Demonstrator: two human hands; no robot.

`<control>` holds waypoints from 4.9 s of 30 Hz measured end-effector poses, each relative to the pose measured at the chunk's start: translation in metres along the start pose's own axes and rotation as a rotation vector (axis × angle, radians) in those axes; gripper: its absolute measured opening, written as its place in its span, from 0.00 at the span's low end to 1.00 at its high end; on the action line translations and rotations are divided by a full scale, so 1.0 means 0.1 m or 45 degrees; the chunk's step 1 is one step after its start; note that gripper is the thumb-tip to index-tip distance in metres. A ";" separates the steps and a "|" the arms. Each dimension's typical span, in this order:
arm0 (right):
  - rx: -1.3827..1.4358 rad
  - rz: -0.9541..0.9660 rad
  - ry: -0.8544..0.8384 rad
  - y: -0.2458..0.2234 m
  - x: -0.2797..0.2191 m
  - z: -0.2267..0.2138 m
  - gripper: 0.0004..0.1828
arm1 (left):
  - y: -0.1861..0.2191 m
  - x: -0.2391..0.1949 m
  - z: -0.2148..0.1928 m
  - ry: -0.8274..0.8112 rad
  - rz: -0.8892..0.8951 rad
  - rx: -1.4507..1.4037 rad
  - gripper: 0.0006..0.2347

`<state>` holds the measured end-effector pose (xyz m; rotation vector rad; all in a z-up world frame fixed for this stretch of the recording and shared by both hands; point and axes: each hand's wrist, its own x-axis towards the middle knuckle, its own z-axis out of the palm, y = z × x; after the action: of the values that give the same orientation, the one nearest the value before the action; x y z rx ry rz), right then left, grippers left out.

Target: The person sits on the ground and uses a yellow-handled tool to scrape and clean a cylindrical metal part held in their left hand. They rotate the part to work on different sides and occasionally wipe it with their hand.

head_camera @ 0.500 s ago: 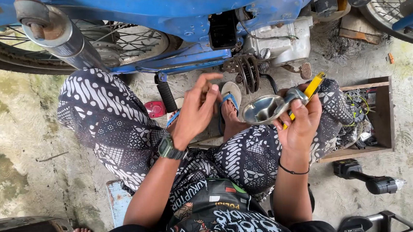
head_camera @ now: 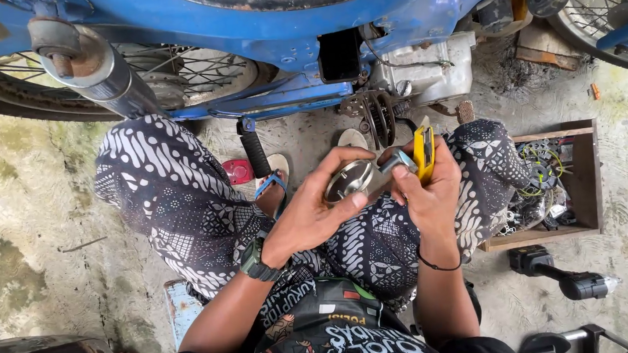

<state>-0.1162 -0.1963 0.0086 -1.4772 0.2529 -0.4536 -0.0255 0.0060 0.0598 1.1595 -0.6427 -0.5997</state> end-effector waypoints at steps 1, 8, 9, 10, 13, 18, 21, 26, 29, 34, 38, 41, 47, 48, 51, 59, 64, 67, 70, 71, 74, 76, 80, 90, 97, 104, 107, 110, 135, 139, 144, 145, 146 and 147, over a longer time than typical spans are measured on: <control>0.002 -0.004 -0.002 -0.08 0.03 0.04 0.14 | 0.02 0.01 0.00 0.001 0.003 0.003 0.20; -0.501 -0.166 -0.045 -0.47 0.32 -0.01 0.19 | 0.00 0.15 -0.03 0.216 -0.017 0.077 0.17; -0.624 -0.234 -0.026 -0.45 0.34 -0.14 0.24 | 0.03 0.18 -0.04 0.277 0.005 0.031 0.18; -0.627 -0.235 -0.035 -0.56 0.34 -0.12 0.24 | 0.12 0.24 -0.06 0.284 0.008 0.027 0.18; -0.891 -0.467 -0.031 -0.97 0.33 0.04 0.19 | 0.40 0.40 -0.10 0.340 0.107 0.064 0.17; -1.088 -0.305 -0.341 -1.54 0.11 0.39 0.17 | 0.81 0.27 0.09 0.421 0.016 0.292 0.20; -1.034 -0.527 -0.125 -1.47 -0.13 0.57 0.13 | 0.64 -0.10 0.14 0.457 -0.009 0.138 0.14; -0.929 -0.609 -0.086 -1.33 -0.76 0.56 0.12 | 0.48 -0.71 0.33 0.492 0.069 -0.054 0.10; -0.911 -0.694 -0.054 -1.14 -0.93 0.46 0.11 | 0.48 -0.74 0.41 0.541 0.121 -0.018 0.10; -0.992 -0.699 -0.096 -1.39 -1.07 0.46 0.07 | 0.56 -0.92 0.58 0.568 0.166 -0.087 0.10; -1.001 -0.696 -0.110 -1.39 -1.16 0.40 0.08 | 0.51 -0.98 0.61 0.533 0.207 -0.188 0.10; -0.958 -0.656 -0.142 -1.31 -1.32 0.36 0.08 | 0.52 -1.08 0.62 0.519 0.231 -0.217 0.10; -0.950 -0.667 -0.201 -1.07 -1.50 0.20 0.07 | 0.57 -1.22 0.61 0.530 0.318 -0.176 0.10; -0.965 -0.681 -0.231 -1.04 -1.54 0.20 0.08 | 0.58 -1.24 0.61 0.536 0.334 -0.166 0.10; -0.936 -0.706 -0.251 -1.22 -1.53 0.25 0.09 | 0.64 -1.34 0.62 0.514 0.340 -0.154 0.11; -1.040 -0.712 -0.327 -1.43 -1.61 0.36 0.06 | 0.80 -1.46 0.65 0.497 0.363 -0.161 0.19; -1.084 -0.692 -0.377 -1.51 -1.70 0.37 0.07 | 0.86 -1.45 0.64 0.493 0.402 -0.189 0.20; -1.091 -0.799 -0.242 -1.65 -1.68 0.43 0.06 | 0.90 -1.47 0.66 0.460 0.425 -0.114 0.20; -1.192 -0.791 -0.263 -1.82 -1.73 0.58 0.06 | 0.97 -1.49 0.64 0.467 0.416 -0.094 0.20; -1.185 -0.816 -0.222 -1.86 -1.71 0.58 0.07 | 0.98 -1.50 0.66 0.450 0.425 -0.082 0.20; -1.131 -0.781 -0.248 -1.72 -1.85 0.50 0.08 | 0.97 -1.57 0.67 0.431 0.430 -0.089 0.19; -1.084 -0.728 -0.311 -1.64 -1.90 0.43 0.08 | 0.98 -1.59 0.69 0.423 0.432 -0.106 0.19; -1.107 -0.714 -0.339 -1.66 -1.97 0.42 0.09 | 0.96 -1.64 0.73 0.425 0.453 -0.111 0.18; -1.173 -0.688 -0.345 -1.73 -1.97 0.36 0.09 | 0.99 -1.67 0.80 0.456 0.446 -0.149 0.17; -1.149 -0.671 -0.364 -1.68 -2.06 0.32 0.10 | 0.93 -1.70 0.82 0.442 0.403 -0.202 0.19; -1.173 -0.741 -0.346 -1.77 -2.09 0.37 0.10 | 0.99 -1.75 0.86 0.442 0.436 -0.164 0.17; -1.177 -0.790 -0.318 -1.91 -2.06 0.47 0.09 | 1.11 -1.78 0.89 0.446 0.464 -0.168 0.17; -1.170 -0.790 -0.322 -1.97 -2.07 0.49 0.09 | 1.08 -1.79 0.91 0.445 0.467 -0.180 0.17; -1.186 -1.037 -0.232 -2.23 -2.20 0.53 0.11 | 1.17 -1.87 0.99 0.364 0.624 -0.140 0.16; -1.195 -1.058 -0.295 -2.07 -2.26 0.46 0.10 | 1.20 -1.85 0.98 0.347 0.631 -0.133 0.17; -1.201 -1.017 -0.316 -2.12 -2.30 0.46 0.11 | 1.26 -1.89 1.00 0.354 0.642 -0.126 0.17; -1.197 -1.028 -0.315 -2.10 -2.26 0.43 0.11 | 1.26 -1.87 0.99 0.353 0.651 -0.121 0.17; -1.207 -1.034 -0.296 -2.07 -2.24 0.40 0.11 | 1.25 -1.88 1.00 0.357 0.658 -0.113 0.17; -1.216 -1.039 -0.276 -2.04 -2.23 0.36 0.11 | 1.25 -1.88 1.00 0.362 0.664 -0.105 0.17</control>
<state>-0.3277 -0.0719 0.1895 -2.5484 -0.3969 -0.8805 -0.2139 0.1144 0.1771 0.9253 -0.6349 -0.0169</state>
